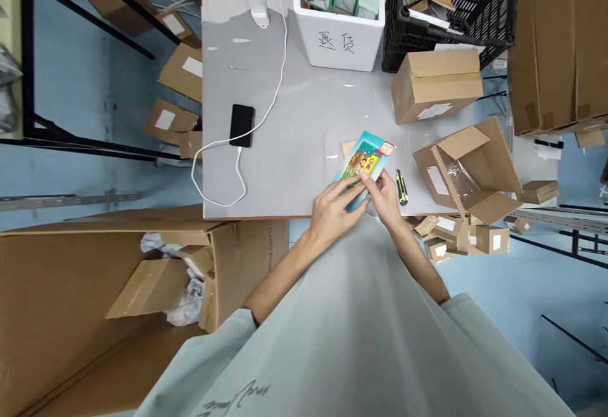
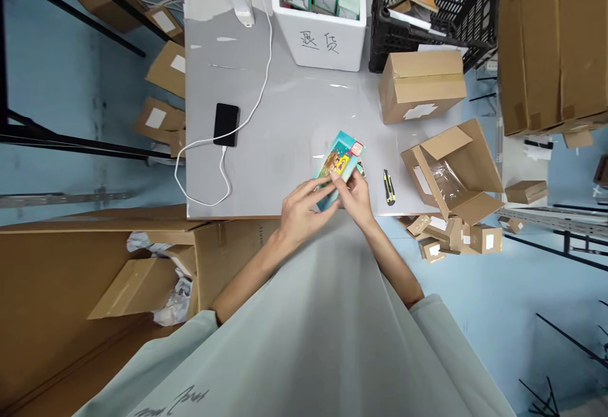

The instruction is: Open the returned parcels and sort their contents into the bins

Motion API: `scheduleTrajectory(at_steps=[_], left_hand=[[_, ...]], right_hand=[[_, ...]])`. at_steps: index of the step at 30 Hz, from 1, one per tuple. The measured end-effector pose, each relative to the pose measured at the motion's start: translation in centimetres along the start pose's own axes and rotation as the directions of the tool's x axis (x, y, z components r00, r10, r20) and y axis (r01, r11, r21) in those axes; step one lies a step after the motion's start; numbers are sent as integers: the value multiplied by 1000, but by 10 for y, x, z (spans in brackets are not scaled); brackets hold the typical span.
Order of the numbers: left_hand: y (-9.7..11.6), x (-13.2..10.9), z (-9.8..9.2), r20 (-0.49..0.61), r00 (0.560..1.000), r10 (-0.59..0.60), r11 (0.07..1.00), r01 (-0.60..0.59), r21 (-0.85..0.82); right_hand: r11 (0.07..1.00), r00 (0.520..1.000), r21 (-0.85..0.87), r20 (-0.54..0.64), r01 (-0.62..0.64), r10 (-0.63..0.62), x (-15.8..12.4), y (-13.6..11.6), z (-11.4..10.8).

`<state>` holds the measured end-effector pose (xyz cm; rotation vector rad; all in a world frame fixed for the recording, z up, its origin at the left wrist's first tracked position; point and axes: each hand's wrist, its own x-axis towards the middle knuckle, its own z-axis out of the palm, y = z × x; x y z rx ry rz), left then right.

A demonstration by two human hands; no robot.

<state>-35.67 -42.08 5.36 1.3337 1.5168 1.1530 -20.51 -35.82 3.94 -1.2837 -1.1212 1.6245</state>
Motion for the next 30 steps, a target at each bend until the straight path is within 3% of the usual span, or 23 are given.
scheduleTrajectory(at_steps=[3,7,8,10,12,14,21,30], left_hand=[[-6,1,-7,3,999,52,999,-52,8],[-18,10,-33,-184,976,-115,990,97,-104],[-21,13,-39,-157,970,-186,969,154,-195],[-24,17,-49,20,955,-295,878,279,-390],[-24,19,-55,210,924,-320,768,383,-513],[-22,20,-57,295,902,-314,709,430,-560],[-13,26,-56,285,893,-349,689,451,-568],[-18,28,-58,255,894,-368,699,446,-559]], right_hand=[[999,998,-28,-49,-35,34,-1,-7,-5],[992,990,-5,54,-130,130,-8,-22,-17],[989,986,-4,79,-149,148,-10,-26,-19],[987,981,-13,109,-162,162,-12,-34,-22],[988,980,-35,123,-151,154,-13,-38,-24],[989,980,-59,133,-138,144,-12,-39,-26],[991,971,-63,200,-117,127,-10,-40,-29],[991,960,-84,253,-100,118,-7,-41,-27]])
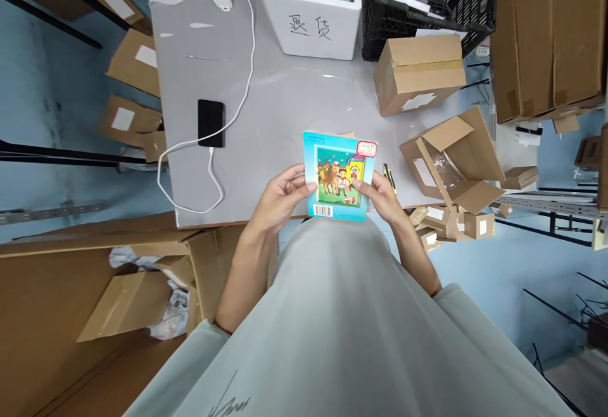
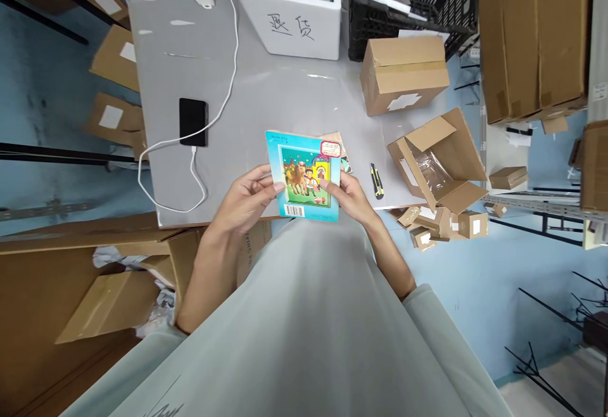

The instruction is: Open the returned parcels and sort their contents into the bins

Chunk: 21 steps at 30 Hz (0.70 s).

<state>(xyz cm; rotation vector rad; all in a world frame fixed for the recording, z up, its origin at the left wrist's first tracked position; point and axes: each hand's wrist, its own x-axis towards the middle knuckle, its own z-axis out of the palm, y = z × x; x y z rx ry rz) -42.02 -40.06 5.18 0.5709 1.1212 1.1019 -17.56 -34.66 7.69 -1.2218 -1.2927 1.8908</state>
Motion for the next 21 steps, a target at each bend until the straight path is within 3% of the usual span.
scheduleTrajectory(at_steps=[10,21], left_hand=[[-5,5,-7,-43,999,-2,1000,3,18],[5,5,-5,-22,1000,-12,999,13,41]], right_hand=[[1000,999,9,37,14,-14,5,4,2],[1000,998,11,54,14,-15,9,8,2]])
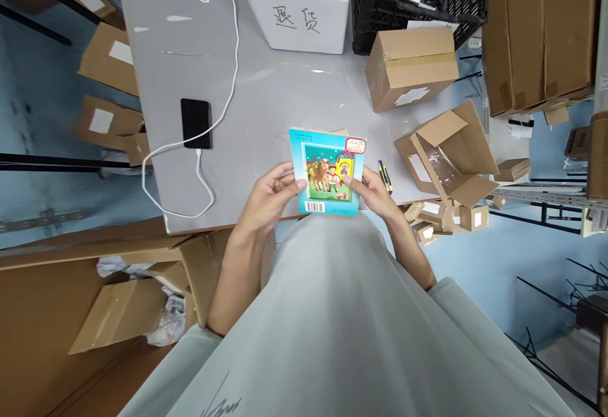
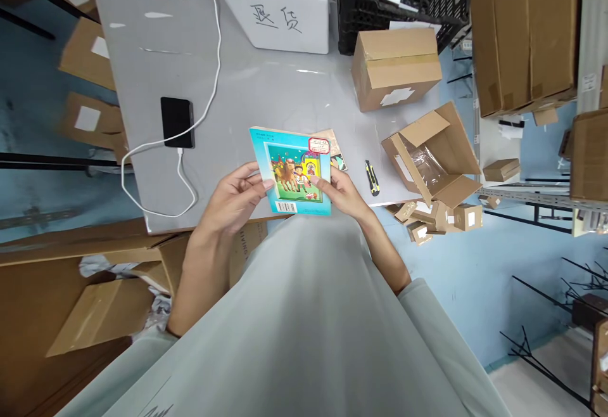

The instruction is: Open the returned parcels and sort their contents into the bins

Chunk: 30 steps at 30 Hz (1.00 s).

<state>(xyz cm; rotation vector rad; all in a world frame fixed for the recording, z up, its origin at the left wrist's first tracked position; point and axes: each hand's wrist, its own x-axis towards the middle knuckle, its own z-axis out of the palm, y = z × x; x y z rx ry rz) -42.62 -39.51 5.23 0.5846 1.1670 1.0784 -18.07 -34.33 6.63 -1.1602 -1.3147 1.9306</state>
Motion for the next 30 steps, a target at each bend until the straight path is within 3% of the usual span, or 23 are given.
scheduleTrajectory(at_steps=[11,30], left_hand=[[0,0,-1,-12,1000,-5,1000,4,-25],[-9,-3,2,-47,999,-10,1000,9,-22]], right_hand=[[999,998,-28,-56,-34,32,0,-2,0],[999,1000,-38,-2,0,0,-4,4,-5]])
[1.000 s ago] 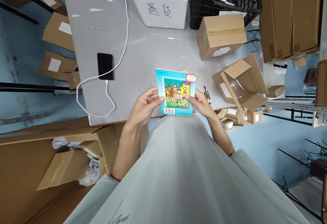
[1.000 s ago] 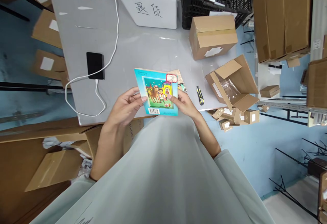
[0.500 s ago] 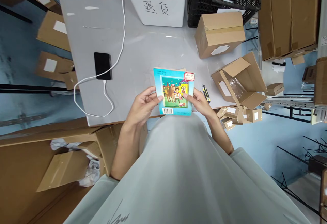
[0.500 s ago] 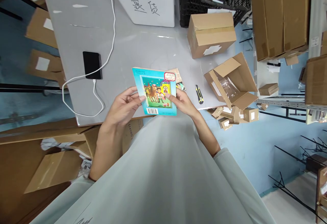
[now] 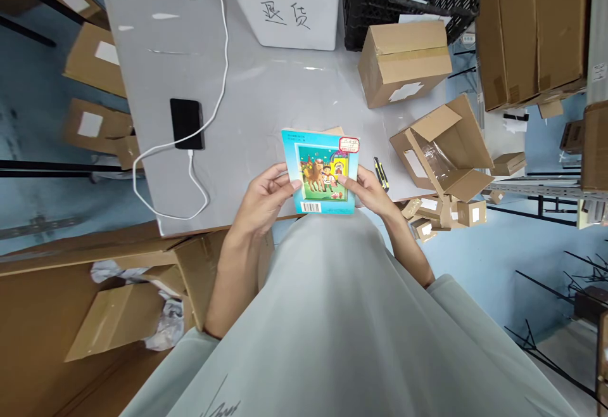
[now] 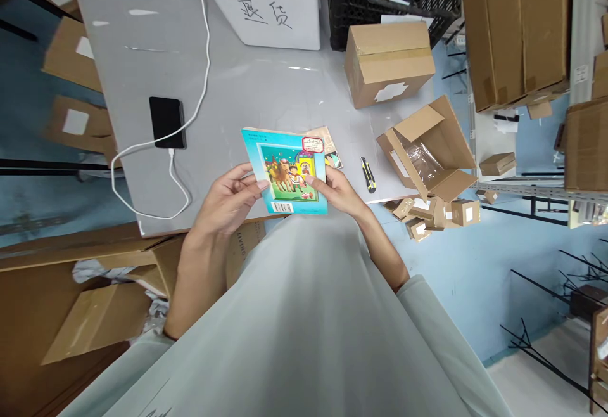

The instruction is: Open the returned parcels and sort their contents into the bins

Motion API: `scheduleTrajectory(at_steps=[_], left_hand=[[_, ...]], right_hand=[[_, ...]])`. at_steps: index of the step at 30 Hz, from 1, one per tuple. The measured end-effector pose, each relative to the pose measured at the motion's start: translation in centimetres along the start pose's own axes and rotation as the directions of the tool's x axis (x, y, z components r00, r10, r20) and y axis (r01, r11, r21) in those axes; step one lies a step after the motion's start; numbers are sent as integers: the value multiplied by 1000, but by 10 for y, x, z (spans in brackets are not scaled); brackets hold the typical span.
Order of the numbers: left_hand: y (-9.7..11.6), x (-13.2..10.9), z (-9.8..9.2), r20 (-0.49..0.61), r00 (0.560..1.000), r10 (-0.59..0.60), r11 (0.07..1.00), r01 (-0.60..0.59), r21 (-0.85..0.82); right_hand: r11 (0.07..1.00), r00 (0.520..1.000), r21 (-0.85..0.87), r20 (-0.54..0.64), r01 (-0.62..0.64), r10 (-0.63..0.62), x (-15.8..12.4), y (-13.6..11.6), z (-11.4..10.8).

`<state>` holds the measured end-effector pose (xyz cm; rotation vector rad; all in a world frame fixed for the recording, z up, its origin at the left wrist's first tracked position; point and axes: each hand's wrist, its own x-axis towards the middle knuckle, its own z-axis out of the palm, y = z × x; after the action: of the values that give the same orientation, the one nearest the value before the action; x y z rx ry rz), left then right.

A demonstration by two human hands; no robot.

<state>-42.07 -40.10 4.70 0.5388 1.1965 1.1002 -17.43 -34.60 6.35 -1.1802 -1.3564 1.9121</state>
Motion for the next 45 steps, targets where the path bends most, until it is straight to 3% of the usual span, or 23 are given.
scheduleTrajectory(at_steps=[7,11,16,19,22,24,26,29,32,34,36,38,40,42,45], left_hand=[[1,-4,4,-3,999,53,997,-53,48],[3,-12,7,-45,989,144,979,-136,150],[-2,-27,16,-172,905,389,864,-294,408],[-12,-29,22,-152,878,454,808,-334,486],[-25,-27,28,-91,892,444,799,-347,492],[-32,-27,34,-61,904,423,801,-341,493],[-34,-30,41,-16,919,394,804,-336,490],[-28,-33,49,69,923,378,802,-364,473],[-14,-29,46,-8,903,429,801,-376,465],[-5,-20,37,-105,901,421,825,-331,458],[1,-8,26,-120,939,322,880,-251,402],[3,2,17,-26,987,160,942,-145,303],[2,8,13,76,996,42,974,-58,220],[-1,9,12,92,996,17,983,-33,180],[-7,7,13,8,998,59,987,-60,147]], right_hand=[[1000,1000,-15,28,-8,8,-3,3,-3],[1000,1000,-28,7,10,-10,-1,11,-6],[994,975,-103,-216,20,-42,4,21,-5],[998,993,-67,-121,-1,-7,-1,19,6],[1000,996,-17,94,14,-12,-11,13,21],[1000,989,12,150,17,-19,-17,11,29],[1000,995,21,99,1,-3,-20,14,33],[998,994,23,-89,-63,65,-21,19,28],[996,974,40,-212,-74,81,-14,17,17],[998,973,49,-225,-40,50,-8,12,9],[998,976,54,-214,-21,32,0,9,2],[998,978,61,-203,-31,43,5,9,-3],[994,981,86,-177,-65,80,9,12,-7],[989,982,119,-152,-91,109,11,17,-10],[984,981,157,-161,-85,111,12,22,-13]])
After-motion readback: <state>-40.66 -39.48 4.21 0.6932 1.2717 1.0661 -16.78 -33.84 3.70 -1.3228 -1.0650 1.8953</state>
